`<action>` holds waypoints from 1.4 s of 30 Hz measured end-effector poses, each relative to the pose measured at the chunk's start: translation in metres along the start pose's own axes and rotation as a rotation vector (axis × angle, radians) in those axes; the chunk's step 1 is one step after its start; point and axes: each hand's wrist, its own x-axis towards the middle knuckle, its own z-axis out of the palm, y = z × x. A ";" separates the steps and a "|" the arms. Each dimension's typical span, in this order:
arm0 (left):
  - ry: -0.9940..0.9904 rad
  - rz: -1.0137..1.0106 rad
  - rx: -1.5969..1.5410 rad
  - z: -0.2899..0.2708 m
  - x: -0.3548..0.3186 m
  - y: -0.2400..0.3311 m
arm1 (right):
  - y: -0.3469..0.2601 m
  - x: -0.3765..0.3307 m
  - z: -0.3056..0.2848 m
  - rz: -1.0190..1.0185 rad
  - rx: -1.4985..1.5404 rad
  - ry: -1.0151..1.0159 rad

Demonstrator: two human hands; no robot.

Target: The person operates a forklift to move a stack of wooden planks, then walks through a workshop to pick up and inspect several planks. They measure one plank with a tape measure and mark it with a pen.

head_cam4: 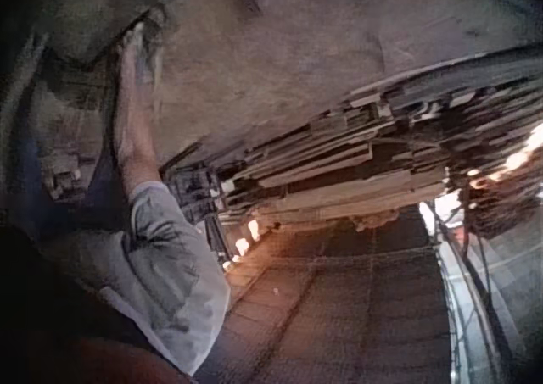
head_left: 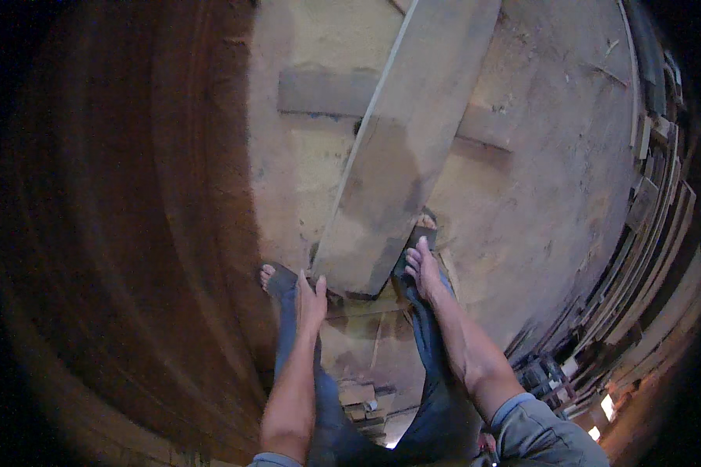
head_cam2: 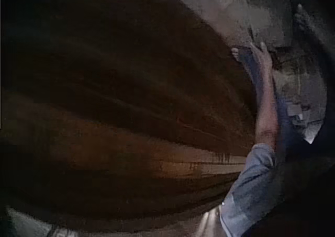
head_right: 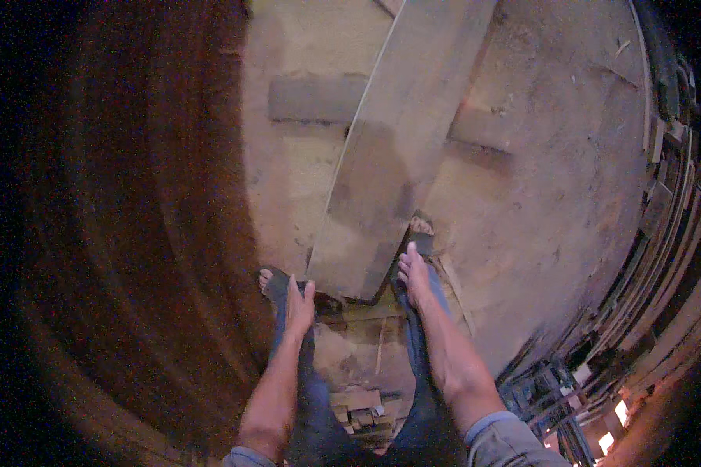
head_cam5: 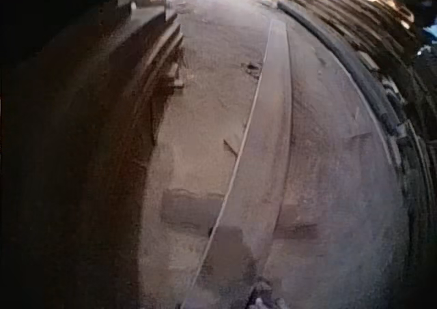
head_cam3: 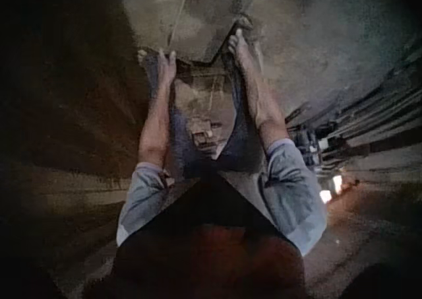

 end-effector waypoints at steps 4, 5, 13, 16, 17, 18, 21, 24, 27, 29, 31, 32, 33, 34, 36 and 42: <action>-0.002 0.099 0.059 0.031 0.051 0.003 | 0.045 0.066 0.005 -0.013 0.205 0.036; -0.002 0.130 0.053 0.039 0.058 0.004 | 0.051 0.079 0.008 -0.046 0.292 -0.001; -0.090 0.044 -0.035 0.059 0.074 -0.008 | 0.053 0.098 0.025 -0.018 0.467 0.078; -0.122 0.014 -0.043 0.056 0.077 -0.019 | 0.062 0.107 0.018 -0.047 0.432 -0.015; -0.132 0.014 -0.039 0.050 0.076 -0.015 | 0.060 0.105 0.018 -0.013 0.446 -0.030; -0.149 0.008 -0.036 0.048 0.072 -0.012 | 0.063 0.103 0.013 -0.016 0.426 -0.024; -0.164 0.027 -0.094 0.043 0.078 -0.015 | 0.073 0.097 -0.006 -0.071 0.364 -0.014; -0.191 0.033 -0.103 0.044 0.083 -0.013 | 0.066 0.073 -0.008 -0.148 0.301 -0.025; -0.263 -0.011 -0.105 0.055 0.088 -0.015 | 0.016 -0.046 0.038 -0.142 0.204 0.063; -0.268 -0.028 -0.109 0.067 0.097 -0.018 | 0.009 -0.066 0.039 -0.140 0.066 0.133; -0.260 -0.035 -0.104 0.080 0.099 -0.024 | 0.038 -0.038 0.004 -0.136 -0.087 0.155; -0.243 -0.030 -0.092 0.073 0.097 -0.019 | 0.041 -0.039 0.011 -0.183 -0.119 0.122; -0.225 -0.024 -0.079 0.067 0.094 -0.014 | 0.048 -0.047 0.016 -0.216 -0.150 0.101; -0.198 -0.016 -0.078 0.059 0.093 -0.005 | 0.034 -0.056 0.030 -0.218 -0.295 0.126; -0.072 0.054 -0.005 0.062 0.085 -0.012 | 0.018 -0.074 0.053 -0.209 -0.578 0.158; -0.225 0.306 -0.135 -0.007 -0.010 0.047 | 0.037 -0.085 0.112 -0.548 -0.530 0.305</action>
